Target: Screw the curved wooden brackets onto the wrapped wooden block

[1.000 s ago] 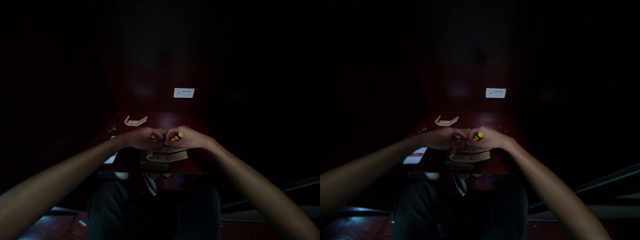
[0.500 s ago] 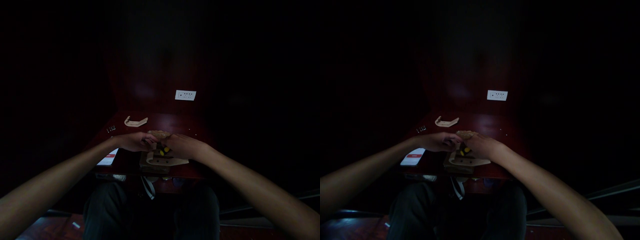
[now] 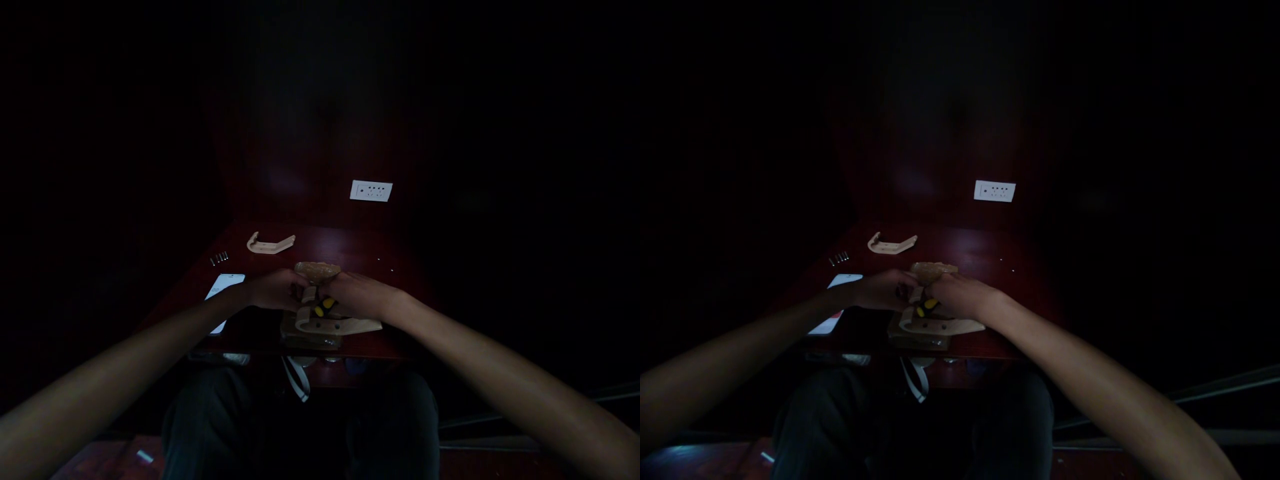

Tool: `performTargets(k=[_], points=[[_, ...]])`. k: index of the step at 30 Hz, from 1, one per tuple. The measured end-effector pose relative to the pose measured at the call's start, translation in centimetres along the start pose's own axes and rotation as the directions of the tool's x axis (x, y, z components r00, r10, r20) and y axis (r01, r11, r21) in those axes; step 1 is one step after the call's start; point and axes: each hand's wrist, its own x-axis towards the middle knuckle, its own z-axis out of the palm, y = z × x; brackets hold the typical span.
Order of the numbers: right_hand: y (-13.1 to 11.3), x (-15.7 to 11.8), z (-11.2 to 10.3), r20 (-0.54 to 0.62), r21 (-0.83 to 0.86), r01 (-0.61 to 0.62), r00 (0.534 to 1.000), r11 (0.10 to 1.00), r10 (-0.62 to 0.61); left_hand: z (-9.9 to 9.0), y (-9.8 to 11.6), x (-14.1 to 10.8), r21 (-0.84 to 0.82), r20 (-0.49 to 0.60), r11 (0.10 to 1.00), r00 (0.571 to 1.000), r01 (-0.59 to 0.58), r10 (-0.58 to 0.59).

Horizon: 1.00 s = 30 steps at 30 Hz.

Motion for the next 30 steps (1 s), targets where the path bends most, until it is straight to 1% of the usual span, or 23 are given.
performTargets(k=[3, 6, 9, 13, 16, 21, 24, 26, 30], points=[[-0.2, 0.0, -0.3, 0.014, 0.001, -0.02, 1.0, 1.0, 0.02, 0.6, -0.4, 0.2, 0.019, -0.067, 1.0, 0.998, -0.019, 0.021], [-0.2, 0.0, -0.2, -0.033, 0.031, -0.015, 0.999, 0.999, 0.016, 1.2, -0.9, 0.4, 0.071, -0.149, 0.996, 0.987, -0.046, 0.057], [0.0, 0.0, 0.1, -0.079, 0.06, -0.001, 0.997, 0.998, 0.006, 1.8, -1.2, 0.5, 0.094, -0.199, 0.993, 0.976, -0.068, 0.086], [0.4, 0.1, 0.5, -0.096, 0.087, 0.033, 0.995, 0.996, -0.024, 2.5, -1.5, 0.7, 0.101, -0.272, 0.987, 0.951, -0.123, 0.147], [0.4, 0.3, 0.4, -0.113, 0.081, 0.07, 0.992, 0.994, -0.061, 2.7, -1.6, 0.7, 0.094, -0.284, 0.986, 0.945, -0.138, 0.16], [0.1, 0.4, 0.1, -0.107, 0.061, 0.094, 0.99, 0.994, -0.087, 2.7, -1.8, 0.6, 0.126, -0.306, 0.985, 0.94, -0.116, 0.149], [0.0, 0.5, 0.0, -0.077, 0.037, 0.059, 0.995, 0.998, -0.056, 2.6, -1.9, 0.7, 0.113, -0.285, 0.986, 0.947, -0.121, 0.149], [0.1, 0.5, 0.1, -0.05, 0.027, 0.005, 0.999, 1.0, -0.004, 2.6, -2.0, 0.7, 0.091, -0.275, 0.988, 0.951, -0.122, 0.142], [0.2, 0.4, 0.4, -0.015, 0.049, -0.049, 0.999, 0.998, 0.05, 2.7, -2.2, 0.8, 0.081, -0.294, 0.99, 0.946, -0.12, 0.138]])
